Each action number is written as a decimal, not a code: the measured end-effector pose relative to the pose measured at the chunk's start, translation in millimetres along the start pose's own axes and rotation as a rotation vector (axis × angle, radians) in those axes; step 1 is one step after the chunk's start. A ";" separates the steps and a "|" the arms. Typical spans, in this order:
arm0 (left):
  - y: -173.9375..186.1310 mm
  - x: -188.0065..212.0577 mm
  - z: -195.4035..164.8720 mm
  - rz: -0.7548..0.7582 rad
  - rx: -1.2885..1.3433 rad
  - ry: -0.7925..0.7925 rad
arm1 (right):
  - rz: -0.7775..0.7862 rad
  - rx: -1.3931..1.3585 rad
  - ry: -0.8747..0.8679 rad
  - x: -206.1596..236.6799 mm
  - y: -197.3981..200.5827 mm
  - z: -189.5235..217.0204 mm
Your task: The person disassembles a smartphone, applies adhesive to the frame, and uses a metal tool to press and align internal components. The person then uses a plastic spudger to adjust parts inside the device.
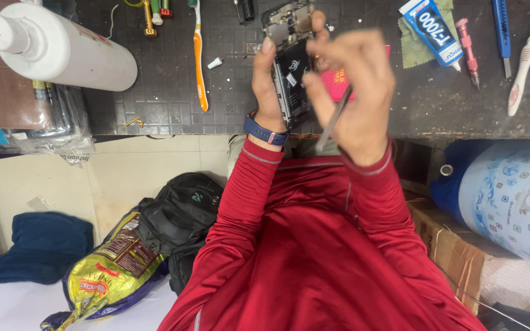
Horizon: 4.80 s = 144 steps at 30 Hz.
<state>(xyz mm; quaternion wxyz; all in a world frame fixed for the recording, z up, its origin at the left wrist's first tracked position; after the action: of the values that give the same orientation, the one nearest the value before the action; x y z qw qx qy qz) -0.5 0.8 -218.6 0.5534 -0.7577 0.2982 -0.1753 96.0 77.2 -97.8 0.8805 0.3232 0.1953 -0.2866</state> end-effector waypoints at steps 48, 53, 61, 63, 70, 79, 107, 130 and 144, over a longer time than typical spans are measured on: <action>-52.3 13.2 -29.0 0.098 -0.938 0.053 | -0.181 -0.424 -0.038 30.7 9.7 -74.7; -58.2 18.1 -31.1 0.114 -0.822 0.133 | -0.142 -0.364 0.009 25.9 18.4 -69.7; -68.5 34.7 -40.3 0.162 -0.631 0.281 | 0.041 -0.356 0.056 7.7 44.6 -43.6; -70.9 39.0 -44.2 0.187 -0.583 0.327 | 0.082 -0.341 0.085 2.1 52.0 -33.0; -82.6 49.2 -50.4 0.185 -0.454 0.424 | 0.105 -0.248 0.170 -6.4 66.5 -5.8; -91.5 52.0 -53.2 0.186 -0.447 0.433 | 0.062 -0.274 -0.020 -6.0 59.7 -0.6; -79.8 58.0 -49.3 0.191 -0.522 0.439 | 0.306 -0.204 -0.052 -26.4 62.2 7.6; -87.6 65.2 -52.1 0.123 -0.541 0.341 | 0.035 -0.497 -0.578 9.9 48.9 7.8; -62.8 70.6 -36.6 -0.009 -0.576 0.230 | 0.038 -0.592 -0.572 22.5 34.4 -11.4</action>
<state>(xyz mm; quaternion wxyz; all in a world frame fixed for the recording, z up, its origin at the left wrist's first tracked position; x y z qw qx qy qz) 47.6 -58.5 -151.9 0.2777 -0.8599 0.3929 -0.1705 133.0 98.0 -102.1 0.9593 -0.0331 0.0108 -0.2802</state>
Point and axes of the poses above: each hand's wrist, its own x-axis away from the middle knuckle, its own y-axis out of the back of the hand, z = x × y, the point moved 1 cm from there along -x, towards the middle knuckle, and after that the axes turned 6 degrees about -z, right-handed, at the moved point
